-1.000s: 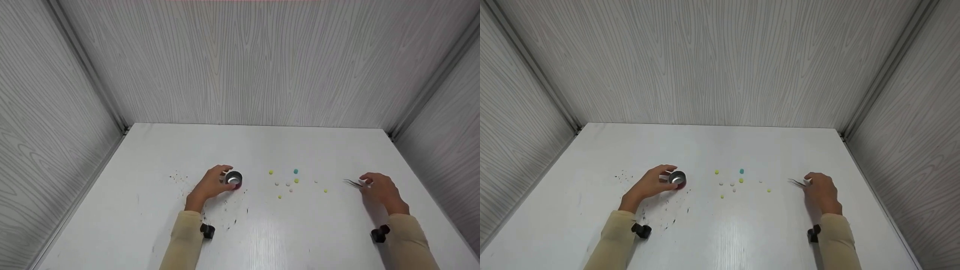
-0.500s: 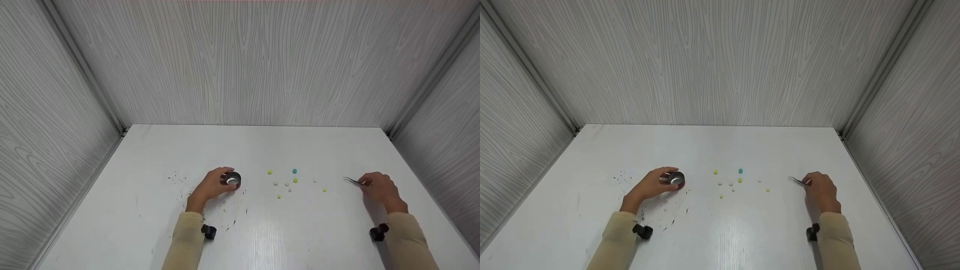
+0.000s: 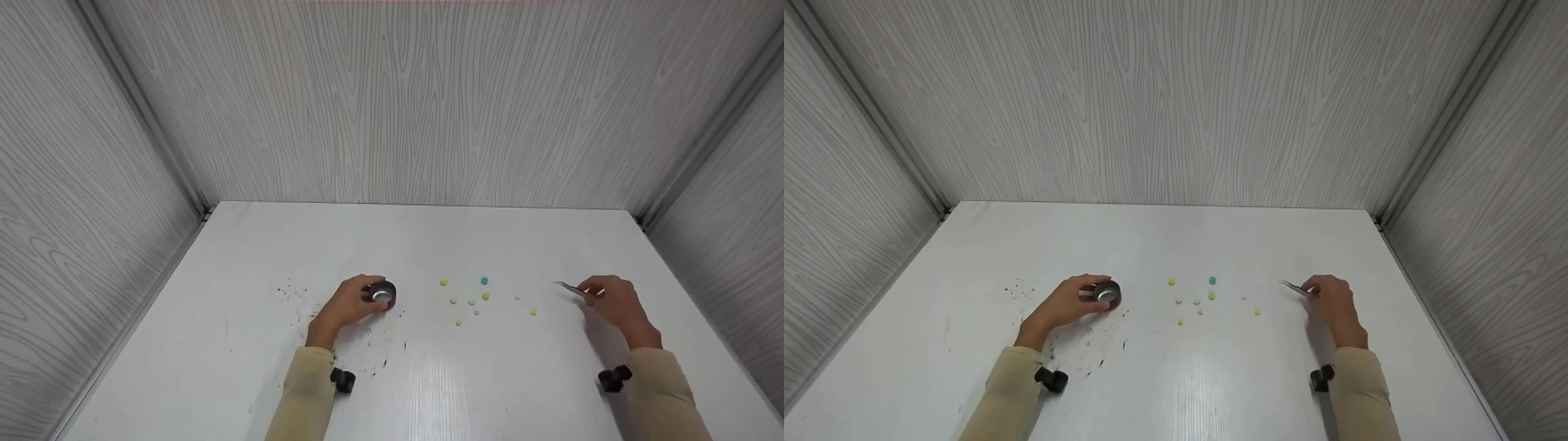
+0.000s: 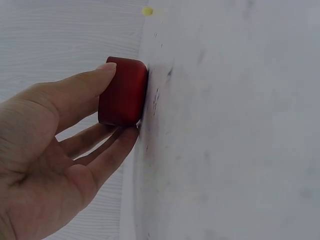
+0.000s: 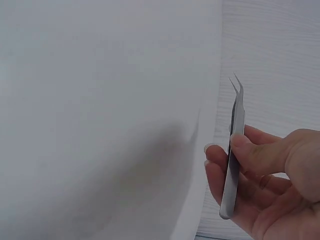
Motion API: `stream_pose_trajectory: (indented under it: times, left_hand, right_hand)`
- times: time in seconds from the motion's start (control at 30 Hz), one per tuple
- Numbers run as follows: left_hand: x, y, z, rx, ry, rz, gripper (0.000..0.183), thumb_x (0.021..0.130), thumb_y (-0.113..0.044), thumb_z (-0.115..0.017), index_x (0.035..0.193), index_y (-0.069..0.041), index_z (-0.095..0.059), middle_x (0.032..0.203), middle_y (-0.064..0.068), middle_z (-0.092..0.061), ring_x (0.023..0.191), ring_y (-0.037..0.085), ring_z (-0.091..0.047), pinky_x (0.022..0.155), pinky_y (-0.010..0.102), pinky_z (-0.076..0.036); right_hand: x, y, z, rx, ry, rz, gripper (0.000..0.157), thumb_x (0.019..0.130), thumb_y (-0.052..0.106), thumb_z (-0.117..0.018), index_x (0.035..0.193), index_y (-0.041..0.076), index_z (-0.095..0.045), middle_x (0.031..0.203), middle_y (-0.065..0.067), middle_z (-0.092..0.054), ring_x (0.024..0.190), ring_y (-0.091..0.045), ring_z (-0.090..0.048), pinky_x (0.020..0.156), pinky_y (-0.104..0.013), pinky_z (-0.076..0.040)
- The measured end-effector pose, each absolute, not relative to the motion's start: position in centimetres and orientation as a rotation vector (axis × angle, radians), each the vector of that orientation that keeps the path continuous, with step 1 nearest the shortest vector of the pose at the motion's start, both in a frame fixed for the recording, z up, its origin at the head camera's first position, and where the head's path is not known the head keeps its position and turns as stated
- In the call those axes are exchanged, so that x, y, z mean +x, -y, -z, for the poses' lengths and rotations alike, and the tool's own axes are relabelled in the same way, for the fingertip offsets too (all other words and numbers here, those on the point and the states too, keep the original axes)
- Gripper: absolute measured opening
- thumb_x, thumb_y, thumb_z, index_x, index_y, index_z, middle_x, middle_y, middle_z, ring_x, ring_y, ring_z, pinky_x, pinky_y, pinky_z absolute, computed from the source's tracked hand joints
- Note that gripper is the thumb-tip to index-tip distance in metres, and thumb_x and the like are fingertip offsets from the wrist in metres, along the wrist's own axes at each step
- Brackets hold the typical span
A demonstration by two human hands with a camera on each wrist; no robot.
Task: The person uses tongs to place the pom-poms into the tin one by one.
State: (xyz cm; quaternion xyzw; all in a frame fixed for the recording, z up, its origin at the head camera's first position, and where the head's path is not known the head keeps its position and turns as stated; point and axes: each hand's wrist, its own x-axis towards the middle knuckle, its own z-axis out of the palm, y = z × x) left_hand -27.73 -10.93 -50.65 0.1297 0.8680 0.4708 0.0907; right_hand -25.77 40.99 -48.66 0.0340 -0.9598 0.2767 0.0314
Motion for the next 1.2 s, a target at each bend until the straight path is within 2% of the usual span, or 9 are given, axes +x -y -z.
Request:
stream_pose_trajectory:
  times: [0.27,0.57,0.77,0.93,1.2]
  left_hand:
    - [-27.6,11.0,50.8,0.381,-2.571,-1.419,0.055,0.093,-0.011,-0.077,0.145,-0.009,-0.059,0.146,0.019,-0.059,0.133,0.039,-0.06,0.112,0.05,-0.049]
    - [-27.4,11.1,51.2,0.394,-2.571,-1.472,0.056,0.092,-0.008,-0.076,0.145,-0.003,-0.057,0.144,0.022,-0.06,0.132,0.04,-0.06,0.112,0.051,-0.049]
    - [-27.1,11.0,51.3,0.441,-2.585,-1.498,0.055,0.095,-0.009,-0.073,0.147,-0.002,-0.054,0.142,0.023,-0.059,0.129,0.041,-0.061,0.11,0.052,-0.05]
    - [-27.0,10.9,51.5,0.437,-2.604,-1.509,0.054,0.095,-0.007,-0.073,0.146,-0.001,-0.055,0.14,0.024,-0.061,0.127,0.041,-0.062,0.109,0.053,-0.051]
    - [-27.3,10.7,51.5,0.415,-2.606,-1.508,0.054,0.093,-0.006,-0.075,0.144,-0.002,-0.058,0.137,0.023,-0.063,0.124,0.04,-0.065,0.106,0.052,-0.053]
  right_hand:
    - [-26.6,-38.9,48.3,0.144,2.918,-0.923,0.02,0.095,-0.005,-0.063,0.112,-0.001,-0.072,0.107,-0.025,-0.072,0.092,-0.03,-0.068,0.066,-0.025,-0.051]
    - [-27.1,-36.3,48.2,0.23,2.841,-0.94,0.017,0.095,0.002,-0.07,0.111,0.003,-0.077,0.104,-0.021,-0.075,0.093,-0.034,-0.07,0.066,-0.022,-0.051]
    - [-27.9,-34.7,48.4,0.264,2.797,-0.935,0.018,0.093,-0.001,-0.071,0.109,0.002,-0.078,0.104,-0.02,-0.076,0.095,-0.033,-0.07,0.069,-0.018,-0.05]
    - [-28.4,-33.5,48.6,0.295,2.773,-0.931,0.018,0.092,-0.002,-0.072,0.108,0.001,-0.079,0.106,-0.019,-0.077,0.096,-0.033,-0.07,0.074,-0.019,-0.051]
    - [-29.1,-31.7,49.1,0.312,2.756,-0.963,0.019,0.09,-0.004,-0.074,0.107,-0.001,-0.08,0.1,-0.019,-0.077,0.094,-0.034,-0.071,0.075,-0.02,-0.052]
